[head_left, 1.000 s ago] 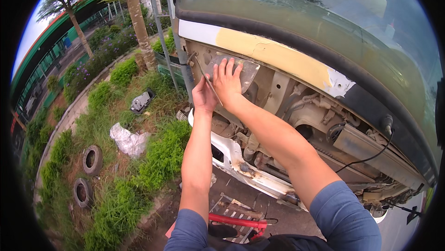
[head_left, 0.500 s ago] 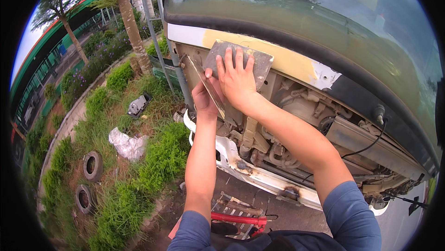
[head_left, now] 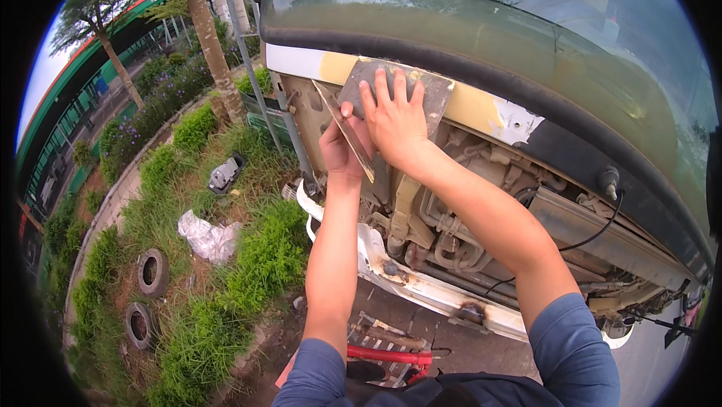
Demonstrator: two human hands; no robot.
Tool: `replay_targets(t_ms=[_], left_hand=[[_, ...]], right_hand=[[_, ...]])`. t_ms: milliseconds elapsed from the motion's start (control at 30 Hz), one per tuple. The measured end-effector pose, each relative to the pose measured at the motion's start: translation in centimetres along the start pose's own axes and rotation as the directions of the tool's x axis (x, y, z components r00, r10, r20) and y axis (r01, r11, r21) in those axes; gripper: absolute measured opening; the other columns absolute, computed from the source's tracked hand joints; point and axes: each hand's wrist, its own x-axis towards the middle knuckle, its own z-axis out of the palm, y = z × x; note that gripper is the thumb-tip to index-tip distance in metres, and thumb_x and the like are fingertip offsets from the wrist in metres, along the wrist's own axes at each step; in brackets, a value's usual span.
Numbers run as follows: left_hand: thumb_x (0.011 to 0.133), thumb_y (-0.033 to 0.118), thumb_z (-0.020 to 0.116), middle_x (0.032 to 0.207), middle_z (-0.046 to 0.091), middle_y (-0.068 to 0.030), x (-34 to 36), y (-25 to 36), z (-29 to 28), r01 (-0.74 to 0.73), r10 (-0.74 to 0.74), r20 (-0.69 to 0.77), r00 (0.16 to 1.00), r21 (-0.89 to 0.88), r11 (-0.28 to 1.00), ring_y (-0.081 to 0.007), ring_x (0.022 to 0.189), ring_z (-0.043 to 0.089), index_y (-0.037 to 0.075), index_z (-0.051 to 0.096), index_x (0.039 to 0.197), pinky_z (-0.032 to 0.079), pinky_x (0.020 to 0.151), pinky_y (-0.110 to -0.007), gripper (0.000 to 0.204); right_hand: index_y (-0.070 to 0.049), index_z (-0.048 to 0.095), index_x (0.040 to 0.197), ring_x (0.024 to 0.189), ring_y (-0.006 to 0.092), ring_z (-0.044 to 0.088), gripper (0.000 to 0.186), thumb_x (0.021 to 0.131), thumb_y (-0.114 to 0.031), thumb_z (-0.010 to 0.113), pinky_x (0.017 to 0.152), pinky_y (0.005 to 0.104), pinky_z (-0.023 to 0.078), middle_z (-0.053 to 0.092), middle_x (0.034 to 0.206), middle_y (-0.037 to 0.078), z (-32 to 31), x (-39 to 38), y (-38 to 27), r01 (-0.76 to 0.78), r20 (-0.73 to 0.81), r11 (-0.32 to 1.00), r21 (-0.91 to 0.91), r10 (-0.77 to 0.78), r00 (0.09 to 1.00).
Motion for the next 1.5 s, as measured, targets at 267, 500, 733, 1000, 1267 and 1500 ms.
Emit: replay_targets(t_ms=[267,500,733,1000,1267,1500], left_hand=[[0.099,0.019,0.045,0.114,0.059,-0.0194,0.0,-0.1,-1.1,-0.034,0.034,-0.015,0.999,-0.007,0.999,-0.0356,0.122,0.048,0.010,0.050,0.101,0.034,0.106,-0.045,0.010],[0.102,0.028,0.046,0.116,0.060,-0.0195,-0.1,0.0,-1.7,-0.016,0.016,0.003,1.000,0.001,1.000,-0.0369,0.120,0.051,0.012,0.051,0.103,0.037,0.102,-0.050,0.018],[0.103,0.028,0.044,0.112,0.062,-0.0206,-1.6,0.4,-3.9,-0.035,0.034,-0.034,0.999,-0.015,0.999,-0.0384,0.117,0.053,0.011,0.051,0.102,0.040,0.101,-0.050,0.019],[0.102,0.028,0.045,0.111,0.062,-0.0197,-3.5,0.2,-6.3,-0.060,0.072,-0.190,0.979,0.071,0.996,-0.0393,0.115,0.055,0.011,0.052,0.099,0.042,0.099,-0.050,0.019],[0.098,0.021,0.045,0.123,0.057,-0.0193,-6.6,-0.3,-8.0,-0.048,0.056,-0.257,0.965,0.035,0.998,-0.0377,0.123,0.049,0.010,0.051,0.097,0.036,0.107,-0.047,0.012],[0.099,0.021,0.047,0.102,0.053,-0.0011,-8.4,-3.1,-4.0,-0.176,0.188,-0.312,0.931,0.068,0.982,-0.0264,0.119,0.051,0.010,0.053,0.095,0.035,0.107,-0.047,0.013]], right_hand=[[-0.009,0.044,0.144,0.136,0.0436,0.034,0.056,0.093,-0.032,0.051,0.103,0.0647,0.028,0.038,0.148,0.020,0.4,0.1,0.2,0.001,0.011,1.000,0.008,-0.001,1.000],[-0.010,0.046,0.143,0.134,0.0424,0.038,0.057,0.089,-0.026,0.056,0.101,0.0637,0.033,0.039,0.147,0.020,1.1,0.1,0.0,0.001,-0.037,1.000,0.028,0.000,0.999],[-0.011,0.046,0.142,0.135,0.0408,0.035,0.058,0.088,-0.027,0.056,0.103,0.0616,0.029,0.038,0.148,0.018,2.9,-0.9,-1.5,0.016,-0.056,1.000,0.001,-0.016,0.998],[-0.014,0.047,0.142,0.137,0.0399,0.032,0.057,0.087,-0.029,0.055,0.105,0.0608,0.025,0.035,0.150,0.016,6.1,-2.3,-3.1,0.023,-0.078,0.999,-0.026,-0.025,0.997],[-0.014,0.048,0.141,0.136,0.0378,0.033,0.056,0.088,-0.029,0.053,0.105,0.0602,0.025,0.037,0.150,0.016,7.0,-4.4,-4.4,0.038,0.023,0.999,0.037,-0.038,0.999],[-0.015,0.053,0.138,0.136,0.0343,0.035,0.051,0.088,-0.028,0.053,0.104,0.0593,0.025,0.041,0.148,0.014,3.5,-6.7,-3.0,0.071,-0.049,0.995,0.072,-0.067,0.997]])
